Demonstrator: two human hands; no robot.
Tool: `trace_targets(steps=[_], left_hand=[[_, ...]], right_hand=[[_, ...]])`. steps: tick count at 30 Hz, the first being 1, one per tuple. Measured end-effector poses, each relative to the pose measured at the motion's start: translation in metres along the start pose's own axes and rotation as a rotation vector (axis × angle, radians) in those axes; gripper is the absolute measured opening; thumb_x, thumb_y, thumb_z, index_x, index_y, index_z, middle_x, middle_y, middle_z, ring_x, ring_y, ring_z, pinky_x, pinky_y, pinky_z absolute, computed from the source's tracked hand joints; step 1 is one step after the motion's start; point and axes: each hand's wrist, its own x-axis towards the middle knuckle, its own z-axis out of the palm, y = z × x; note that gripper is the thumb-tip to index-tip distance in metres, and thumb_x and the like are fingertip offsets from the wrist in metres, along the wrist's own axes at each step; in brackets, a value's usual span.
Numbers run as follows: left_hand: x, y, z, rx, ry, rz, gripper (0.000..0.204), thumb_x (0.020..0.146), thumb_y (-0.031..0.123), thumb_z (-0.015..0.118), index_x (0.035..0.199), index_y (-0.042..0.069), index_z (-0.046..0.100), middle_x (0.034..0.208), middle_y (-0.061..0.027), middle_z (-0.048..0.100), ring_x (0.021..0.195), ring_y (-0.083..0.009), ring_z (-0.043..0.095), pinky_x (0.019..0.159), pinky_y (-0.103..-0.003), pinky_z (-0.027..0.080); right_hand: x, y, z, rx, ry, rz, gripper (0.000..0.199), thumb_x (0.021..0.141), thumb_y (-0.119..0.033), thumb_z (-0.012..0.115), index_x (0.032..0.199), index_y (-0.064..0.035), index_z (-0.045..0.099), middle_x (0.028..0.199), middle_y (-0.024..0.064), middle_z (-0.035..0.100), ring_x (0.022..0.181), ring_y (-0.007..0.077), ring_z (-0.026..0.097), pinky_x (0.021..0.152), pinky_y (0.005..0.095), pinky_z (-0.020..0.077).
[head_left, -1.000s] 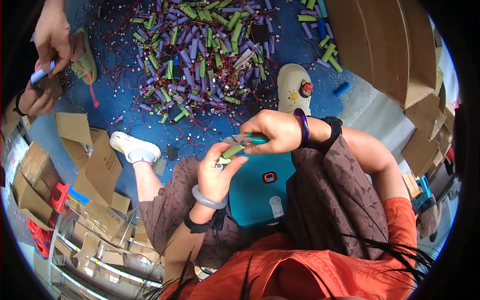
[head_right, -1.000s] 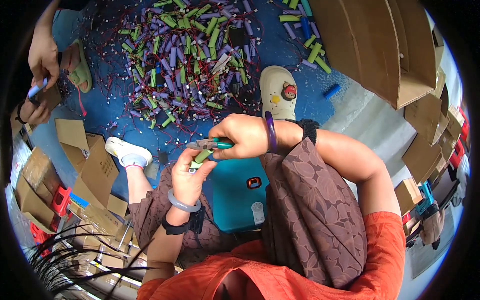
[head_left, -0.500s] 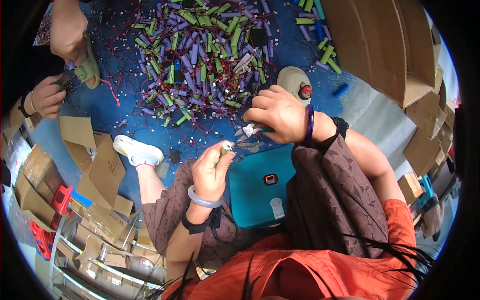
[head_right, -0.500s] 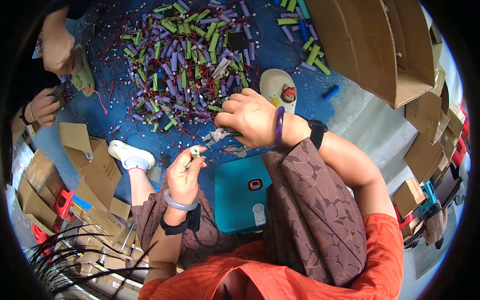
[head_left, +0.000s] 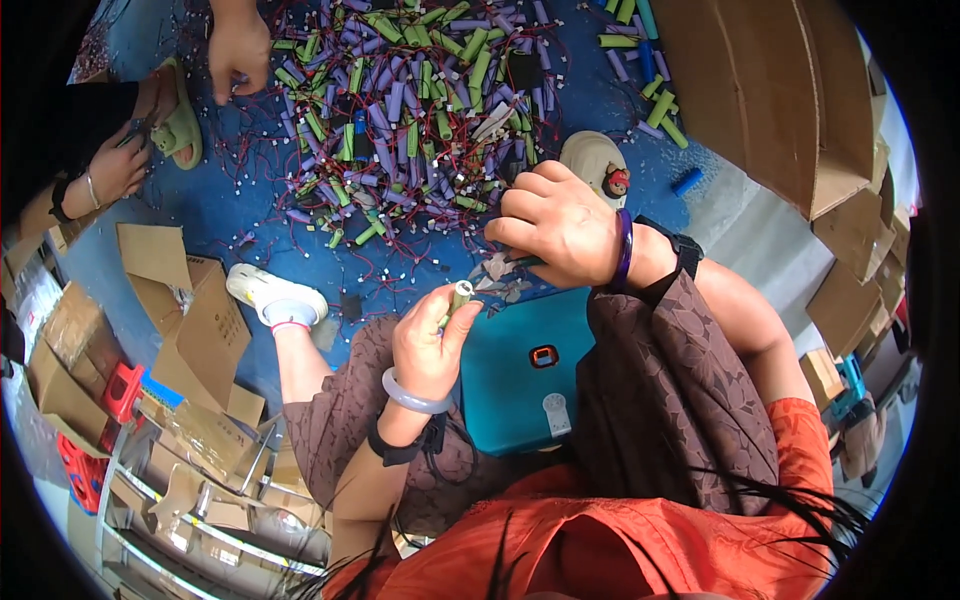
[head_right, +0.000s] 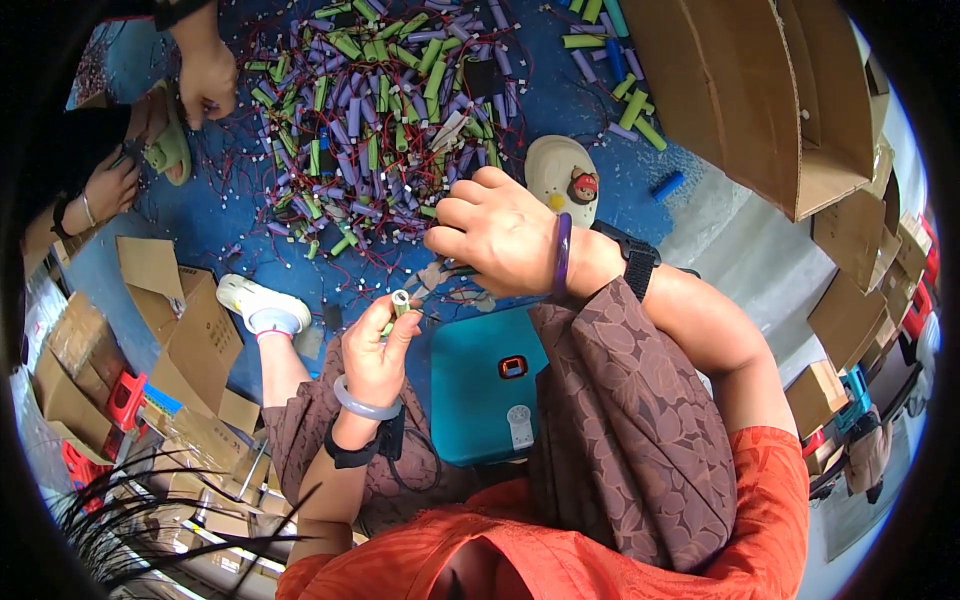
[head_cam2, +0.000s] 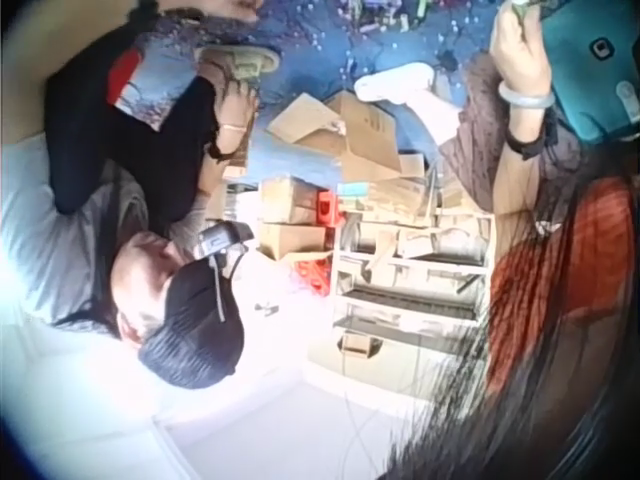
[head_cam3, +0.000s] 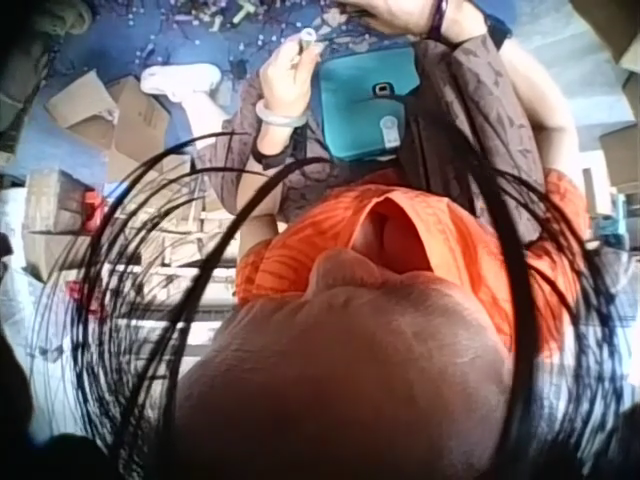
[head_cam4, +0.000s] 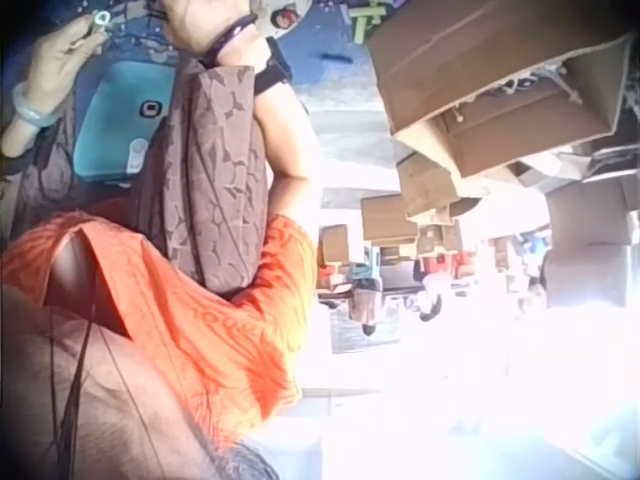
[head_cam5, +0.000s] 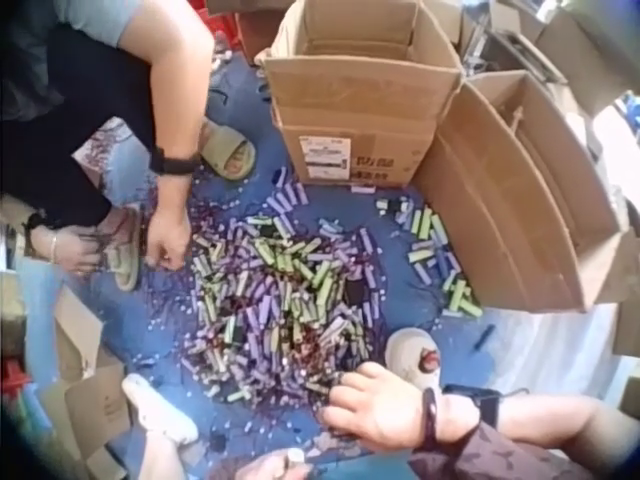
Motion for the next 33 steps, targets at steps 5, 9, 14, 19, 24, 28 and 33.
trace_targets(steps=[5,9,14,19,24,28,33], left_hand=[[0.000,0.000,-0.001,0.043,0.002,0.060,0.020,0.094,0.019,0.064,0.100,0.000,0.064,0.079,-0.0051,0.066,0.066,-0.0115,0.062,0.063,-0.025,0.050],[0.002,0.008,-0.003,0.040,-0.038,0.034,0.019,0.094,0.020,0.064,0.096,0.001,0.064,0.073,-0.0046,0.065,0.063,-0.0111,0.061,0.061,-0.025,0.048],[0.001,0.008,-0.001,0.006,-0.084,-0.032,0.021,0.090,0.021,0.068,0.095,0.003,0.062,0.073,-0.0107,0.061,0.062,-0.0238,0.060,0.059,-0.032,0.047],[0.003,0.003,-0.002,0.003,-0.101,0.031,0.021,0.090,0.020,0.069,0.098,0.002,0.061,0.075,-0.0126,0.062,0.064,-0.0276,0.062,0.060,-0.034,0.048],[0.002,0.006,-0.006,0.030,-0.170,0.007,0.022,0.089,0.018,0.069,0.100,0.001,0.061,0.080,-0.0140,0.064,0.068,-0.0280,0.064,0.061,-0.034,0.049],[0.003,0.003,-0.009,-0.048,-0.162,-0.013,0.023,0.088,0.019,0.069,0.100,0.001,0.062,0.082,-0.0125,0.065,0.070,-0.0271,0.065,0.063,-0.033,0.049],[0.006,0.006,-0.011,-0.050,-0.187,0.060,0.025,0.086,0.019,0.072,0.102,0.001,0.064,0.083,-0.0116,0.065,0.073,-0.0249,0.065,0.065,-0.032,0.050]], right_hand=[[0.003,-0.002,-0.003,0.035,-0.022,-0.003,0.036,0.061,-0.015,0.073,0.094,-0.0104,0.060,0.087,0.0051,0.053,0.086,0.0242,0.054,0.076,0.0368,0.0402],[0.002,-0.001,-0.004,0.047,-0.024,-0.013,0.040,0.059,-0.018,0.075,0.094,-0.0101,0.060,0.088,0.0058,0.054,0.087,0.0246,0.054,0.076,0.0374,0.0403],[0.000,0.002,0.002,0.080,-0.023,-0.043,0.051,0.053,-0.018,0.076,0.101,-0.0114,0.061,0.088,0.0039,0.053,0.086,0.0249,0.054,0.075,0.0377,0.0390],[-0.006,-0.001,0.011,0.328,-0.122,0.026,0.034,0.071,-0.026,0.077,0.097,-0.0108,0.062,0.086,0.0062,0.057,0.086,0.0280,0.058,0.075,0.0399,0.0430],[-0.009,0.000,0.014,0.309,-0.170,0.053,0.030,0.080,-0.034,0.071,0.095,-0.0095,0.062,0.085,0.0101,0.063,0.086,0.0313,0.063,0.075,0.0436,0.0477],[0.002,-0.007,-0.006,0.341,-0.448,0.161,0.031,0.084,-0.036,0.068,0.092,-0.0064,0.060,0.081,0.0131,0.064,0.080,0.0358,0.062,0.067,0.0443,0.0474],[-0.014,-0.001,0.008,1.324,-0.674,0.413,0.035,0.094,-0.039,0.063,0.087,-0.0048,0.058,0.064,-0.0002,0.058,0.057,0.0186,0.057,0.055,0.0324,0.0443]])
